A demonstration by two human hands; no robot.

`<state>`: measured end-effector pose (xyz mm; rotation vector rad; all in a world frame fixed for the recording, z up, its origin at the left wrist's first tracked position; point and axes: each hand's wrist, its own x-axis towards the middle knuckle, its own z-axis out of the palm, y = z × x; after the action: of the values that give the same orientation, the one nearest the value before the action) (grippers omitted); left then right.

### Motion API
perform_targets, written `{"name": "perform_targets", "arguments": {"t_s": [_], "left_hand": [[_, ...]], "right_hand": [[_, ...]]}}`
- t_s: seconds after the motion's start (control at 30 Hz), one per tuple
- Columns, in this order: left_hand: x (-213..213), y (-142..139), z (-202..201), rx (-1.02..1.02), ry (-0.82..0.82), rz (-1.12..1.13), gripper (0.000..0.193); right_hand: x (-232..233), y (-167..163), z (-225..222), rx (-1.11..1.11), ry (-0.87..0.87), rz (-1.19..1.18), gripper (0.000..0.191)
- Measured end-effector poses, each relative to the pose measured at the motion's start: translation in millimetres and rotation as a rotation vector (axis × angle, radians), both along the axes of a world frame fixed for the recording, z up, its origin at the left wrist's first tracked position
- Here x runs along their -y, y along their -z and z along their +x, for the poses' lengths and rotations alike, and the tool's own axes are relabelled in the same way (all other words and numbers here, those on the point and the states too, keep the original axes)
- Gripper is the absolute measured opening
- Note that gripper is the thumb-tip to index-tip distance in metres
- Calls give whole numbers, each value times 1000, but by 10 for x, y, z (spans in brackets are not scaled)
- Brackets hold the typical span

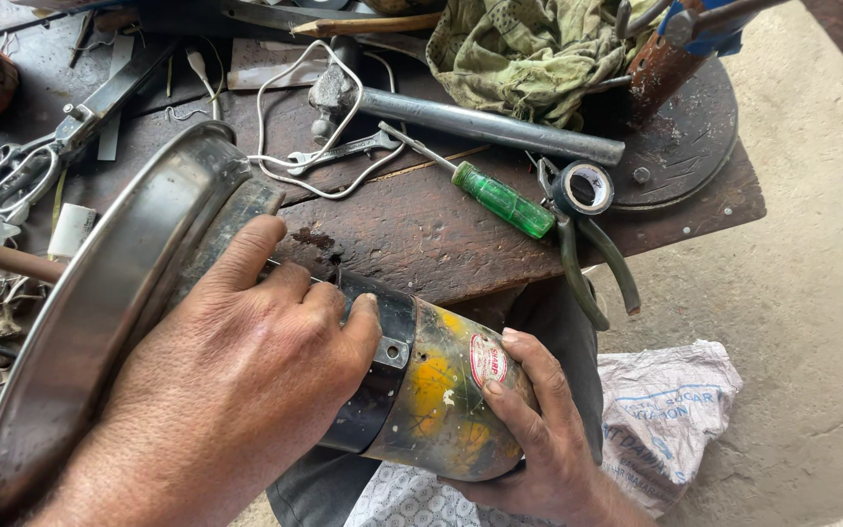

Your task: The person repairs an electric motor by manipulating internal wires, using a screwdriver to adjust components, and tapping the motor housing with a hammer. The person also handles a separate motor stator on the workbench.

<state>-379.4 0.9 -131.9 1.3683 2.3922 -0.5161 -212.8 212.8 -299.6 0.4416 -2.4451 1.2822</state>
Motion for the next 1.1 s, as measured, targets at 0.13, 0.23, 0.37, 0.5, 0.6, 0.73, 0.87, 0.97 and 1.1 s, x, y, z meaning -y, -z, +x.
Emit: {"name": "perform_targets", "arguments": {"t_s": [0.13,0.23,0.37,0.5,0.6,0.73,0.87,0.97,1.1], "left_hand": [[-157,-81,-97,13,2,-51,9],[-251,-127,-225,45,21,-136,14],[-272,-112,-330,101,-100,-133,8],[-308,-68,-482,-80,-107,222,8],[-413,-75,-617,-23,-177,109,17],[-554,-108,-733,14,-181,-89,21],[-512,-165,-746,11,-155,-135,19],[-405,-254,-727,21,-140,-129,18],[-197,-314,-646,29,-132,-102,16]], "right_hand": [[-20,-46,-39,46,17,-13,123],[-46,-101,-85,113,3,-55,125],[-19,-189,-119,154,39,-13,130],[66,-293,-116,194,36,-73,130],[114,-360,-113,312,32,-229,128],[120,-401,-104,471,72,-288,134],[182,-373,-119,568,70,-477,138],[260,-367,-151,560,65,-485,138],[351,-396,-221,581,81,-511,139]]}}
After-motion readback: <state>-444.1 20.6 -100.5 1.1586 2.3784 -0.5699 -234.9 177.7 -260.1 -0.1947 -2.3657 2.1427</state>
